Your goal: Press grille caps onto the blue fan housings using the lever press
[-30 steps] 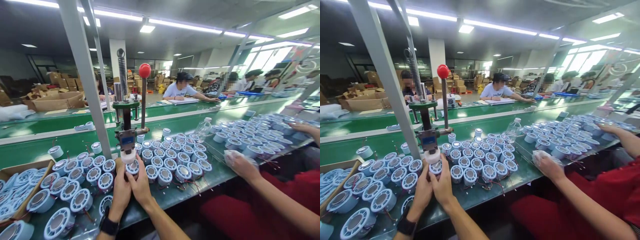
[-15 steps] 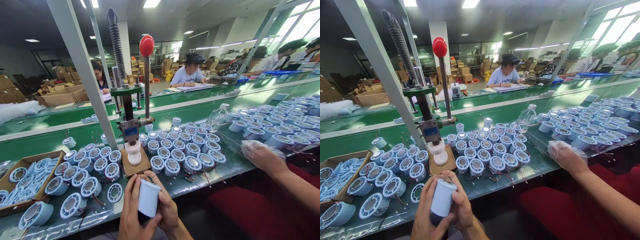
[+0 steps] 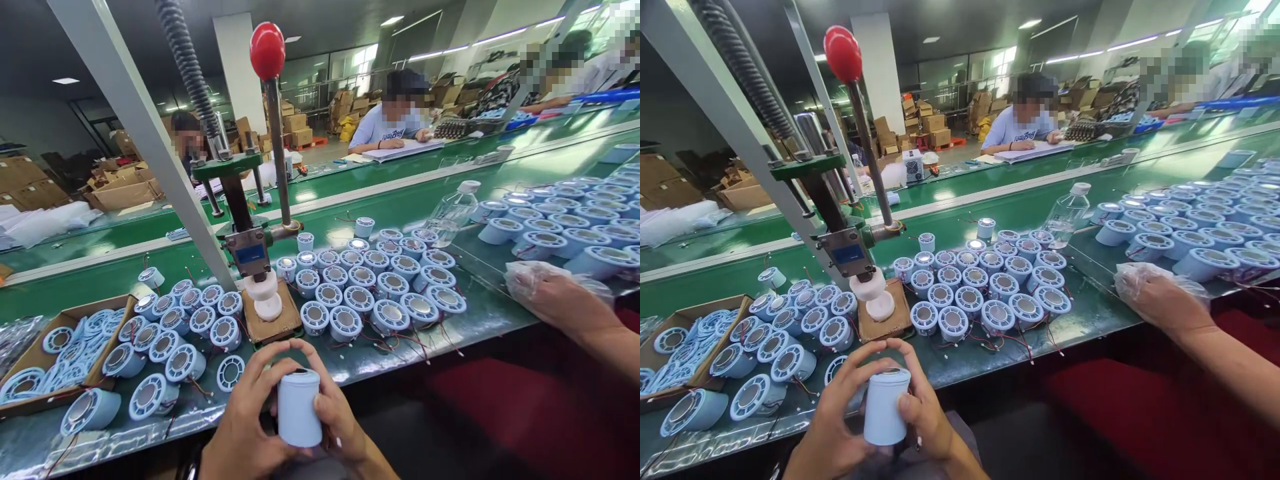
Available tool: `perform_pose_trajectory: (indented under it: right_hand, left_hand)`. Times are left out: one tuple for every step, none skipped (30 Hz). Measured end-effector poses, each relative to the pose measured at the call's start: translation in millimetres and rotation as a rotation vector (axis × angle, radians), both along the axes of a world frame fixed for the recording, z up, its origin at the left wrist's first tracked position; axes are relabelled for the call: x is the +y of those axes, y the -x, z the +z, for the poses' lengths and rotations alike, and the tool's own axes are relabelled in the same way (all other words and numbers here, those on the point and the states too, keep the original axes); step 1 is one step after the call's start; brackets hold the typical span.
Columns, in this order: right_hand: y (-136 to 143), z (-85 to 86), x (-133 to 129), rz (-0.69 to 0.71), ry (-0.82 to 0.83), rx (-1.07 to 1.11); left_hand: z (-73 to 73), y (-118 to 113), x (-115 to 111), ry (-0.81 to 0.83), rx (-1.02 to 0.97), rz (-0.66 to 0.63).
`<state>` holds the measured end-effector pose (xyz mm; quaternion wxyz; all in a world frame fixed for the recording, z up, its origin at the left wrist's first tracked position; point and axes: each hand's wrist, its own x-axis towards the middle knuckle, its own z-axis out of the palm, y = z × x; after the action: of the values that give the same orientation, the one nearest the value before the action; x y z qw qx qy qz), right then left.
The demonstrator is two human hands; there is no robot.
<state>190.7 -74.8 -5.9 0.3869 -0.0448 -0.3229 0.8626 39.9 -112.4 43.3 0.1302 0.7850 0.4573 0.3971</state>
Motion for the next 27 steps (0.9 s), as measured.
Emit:
perform_pose_trajectory:
  right_hand:
    - [-1.0,-2.5,-0.7,-0.006,0.014,-0.016]
    - [-2.4,-4.3,-1.5,-0.020,0.028,-0.034]
    - [-4.3,-5.2,-2.4,-0.034,0.042,-0.056]
    - [-6.7,-5.3,-3.3,-0.044,0.049,-0.077]
    - [-9.8,-4.7,-4.1,-0.052,0.055,-0.101]
    - [-13.4,-3.5,-4.7,-0.056,0.057,-0.124]
    - [-17.3,-1.9,-5.2,-0.056,0.058,-0.147]
    - [-21.3,0.0,-5.4,-0.055,0.057,-0.165]
    - [-25.1,1.9,-5.4,-0.052,0.053,-0.179]
    - [-28.5,3.7,-5.2,-0.049,0.050,-0.191]
    - [-31.4,5.4,-4.9,-0.046,0.051,-0.202]
    - [-33.6,6.9,-4.5,-0.044,0.053,-0.214]
    - [-35.1,7.9,-4.1,-0.048,0.056,-0.224]
    - [-36.1,8.6,-3.7,-0.058,0.058,-0.232]
    - [-36.6,8.7,-3.4,-0.073,0.059,-0.239]
    - [-36.6,8.3,-2.9,-0.090,0.059,-0.245]
    - [-36.4,7.3,-2.5,-0.103,0.056,-0.253]
    - [-35.8,5.9,-1.9,-0.108,0.049,-0.261]
    - [-35.1,4.2,-1.3,-0.105,0.035,-0.266]
    - [-34.1,2.4,-0.6,-0.098,0.014,-0.269]
    - [-32.9,0.5,0.1,-0.089,-0.013,-0.272]
    - [-31.6,-1.3,0.8,-0.081,-0.045,-0.280]
    - [-29.9,-3.0,1.5,-0.080,-0.079,-0.297]
    - [-28.0,-4.8,2.2,-0.101,-0.120,-0.323]
    - [-25.7,-6.8,2.9,-0.144,-0.175,-0.365]
    - [-22.9,-9.2,3.6,-0.206,-0.247,-0.418]
    - [-19.7,-12.3,4.3,-0.277,-0.326,-0.480]
  left_hand:
    - [3.0,-0.6,2.5,0.006,0.003,-0.036]
    - [4.7,-2.4,4.8,0.007,0.008,-0.071]
    - [5.0,-5.0,6.7,0.014,0.020,-0.101]
    - [4.1,-8.3,8.4,0.032,0.036,-0.116]
    - [2.3,-12.1,9.6,0.056,0.049,-0.111]
    - [0.1,-16.1,10.6,0.076,0.053,-0.096]
    - [-2.4,-20.3,11.3,0.087,0.045,-0.078]
    - [-4.7,-24.4,11.8,0.088,0.029,-0.063]
    - [-6.7,-28.5,12.3,0.075,0.005,-0.056]
    - [-8.2,-32.4,12.8,0.054,-0.021,-0.051]
    - [-9.3,-36.1,13.4,0.026,-0.049,-0.049]
    - [-10.2,-39.4,14.1,-0.003,-0.077,-0.049]
    - [-11.1,-42.2,14.8,-0.029,-0.107,-0.048]
    - [-12.4,-44.3,15.5,-0.046,-0.139,-0.046]
    - [-14.2,-45.6,16.1,-0.057,-0.166,-0.046]
    - [-16.8,-46.0,16.3,-0.059,-0.187,-0.051]
    - [-20.1,-45.5,16.1,-0.055,-0.199,-0.057]
    - [-24.2,-44.2,15.5,-0.039,-0.212,-0.057]
    - [-28.6,-42.1,14.4,-0.012,-0.230,-0.049]
    - [-33.1,-39.5,12.9,0.023,-0.252,-0.038]
    - [-37.3,-36.4,10.9,0.062,-0.277,-0.025]
    - [-41.0,-32.8,8.8,0.098,-0.301,-0.013]
    - [-44.0,-28.9,6.4,0.125,-0.318,-0.006]
    - [-46.3,-24.6,3.9,0.144,-0.317,-0.005]
    - [-48.1,-19.9,1.3,0.157,-0.295,-0.002]
    - [-49.7,-14.9,-1.3,0.170,-0.265,0.015]
    - [-51.5,-9.7,-3.9,0.188,-0.234,0.047]
